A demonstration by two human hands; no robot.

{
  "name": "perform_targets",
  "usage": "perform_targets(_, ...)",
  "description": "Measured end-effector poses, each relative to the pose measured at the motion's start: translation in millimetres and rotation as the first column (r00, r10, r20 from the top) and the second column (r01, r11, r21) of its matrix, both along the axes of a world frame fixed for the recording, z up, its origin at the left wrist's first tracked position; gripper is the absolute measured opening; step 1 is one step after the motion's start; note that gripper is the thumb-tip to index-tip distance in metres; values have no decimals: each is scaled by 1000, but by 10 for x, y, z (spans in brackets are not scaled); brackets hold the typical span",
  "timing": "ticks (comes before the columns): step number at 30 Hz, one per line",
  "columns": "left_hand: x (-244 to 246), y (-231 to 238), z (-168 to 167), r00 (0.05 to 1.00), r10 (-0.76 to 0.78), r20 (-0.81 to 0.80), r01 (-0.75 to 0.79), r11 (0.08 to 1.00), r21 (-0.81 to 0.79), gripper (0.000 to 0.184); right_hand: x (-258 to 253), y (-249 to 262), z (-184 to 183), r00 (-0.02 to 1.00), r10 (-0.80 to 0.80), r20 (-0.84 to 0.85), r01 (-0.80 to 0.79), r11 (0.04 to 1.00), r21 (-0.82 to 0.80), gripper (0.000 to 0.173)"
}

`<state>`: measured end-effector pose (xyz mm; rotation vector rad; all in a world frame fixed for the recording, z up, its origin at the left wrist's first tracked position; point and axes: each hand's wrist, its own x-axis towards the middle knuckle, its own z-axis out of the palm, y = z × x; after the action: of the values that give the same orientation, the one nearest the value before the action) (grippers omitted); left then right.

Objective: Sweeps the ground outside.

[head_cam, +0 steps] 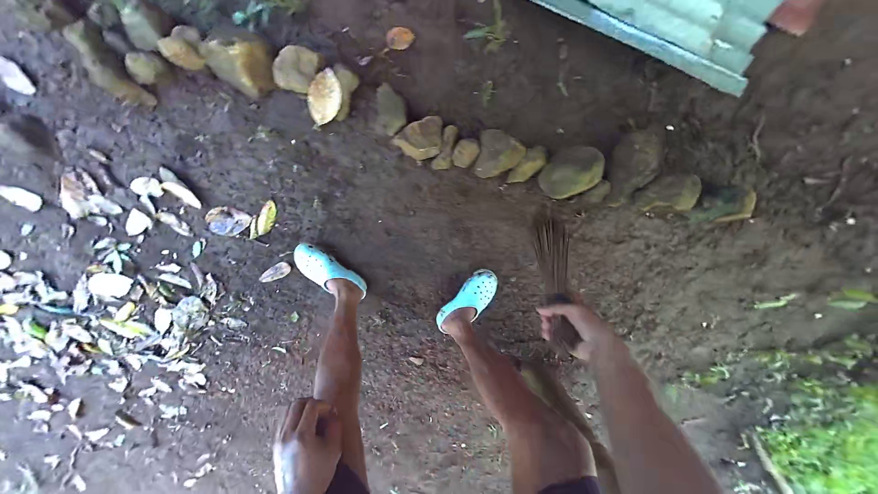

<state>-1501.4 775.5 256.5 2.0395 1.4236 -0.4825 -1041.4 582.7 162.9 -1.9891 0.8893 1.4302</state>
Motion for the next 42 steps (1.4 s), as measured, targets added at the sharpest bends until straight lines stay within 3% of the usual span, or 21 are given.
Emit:
perform_targets(1,-57,67,-28,999,24,31,-24,1000,5,18,-249,498,-210,997,-72,33,71,997,29,31)
perform_targets(3,-181,193,-88,996,56,67,-58,998,22,17,-1040,1770,-574,993,-114,-14,115,984,135,24)
perform_targets(6,-366,321,-152,989,104,110,-110,992,54,15,-2662,3261,-1027,955,156,-252,-74,948,309,65)
perform_targets(9,-510,466,-196,974,153,167,-164,985,57,16,-3384,3891,-788,694,568,-442,-263,772,579,97)
perform_targets(11,-582,551,-179,961,203,186,-211,977,22,16,-3191,4008,-310,566,737,-369,-380,630,677,108)
perform_targets(12,-616,592,-194,955,224,193,-229,973,9,17,-2973,4054,-69,553,783,-284,-473,576,667,107)
perform_targets(14,-677,613,-193,947,253,200,-257,966,-8,18,-2404,4062,227,616,781,-108,-638,574,513,104)
perform_targets(17,-712,673,-241,935,282,215,-287,958,-9,20,-1608,4147,-163,813,566,140,-583,783,217,114)
perform_targets(20,-723,779,-277,926,307,217,-315,949,2,22,-1773,4406,-805,898,426,107,-439,885,159,99)
perform_targets(21,-727,837,-285,924,315,219,-323,946,2,22,-2045,4477,-891,866,500,-8,-489,849,202,91)
perform_targets(23,-694,936,-292,916,336,221,-344,939,0,23,-2534,4554,-849,642,728,-240,-619,677,397,99)
perform_targets(25,-658,998,-270,910,348,226,-353,936,-21,23,-2742,4532,-488,417,852,-317,-630,522,575,108)
perform_targets(26,-638,1039,-290,909,350,225,-354,935,-25,23,-2752,4531,-268,388,866,-316,-615,499,610,110)
perform_targets(27,-617,1057,-286,911,350,220,-352,935,-29,23,-2706,4479,-52,428,850,-309,-608,523,597,109)
perform_targets(29,-563,1096,-243,918,341,204,-338,940,-50,24,-2463,4303,205,619,747,-242,-628,656,419,109)
perform_targets(32,-406,1301,-202,927,324,190,-312,946,-89,23,-2076,4216,-224,877,476,-74,-465,876,129,106)
perform_targets(34,-289,1452,-198,929,322,182,-311,947,-86,21,-2045,4299,-616,903,392,-176,-374,918,131,79)
perform_targets(36,-122,1637,-207,926,331,181,-319,943,-89,20,-1948,4402,-694,735,561,-381,-439,822,363,87)
perform_targets(39,151,1851,-200,918,362,161,-344,930,-127,20,-1435,4486,-206,431,827,-360,-448,543,710,106)
perform_targets(41,319,1902,-211,925,354,136,-338,932,-128,21,-951,4465,262,469,850,-242,-486,477,732,109)
perform_targets(42,407,1914,-217,929,348,125,-333,934,-129,21,-651,4442,451,543,820,-180,-551,510,661,109)
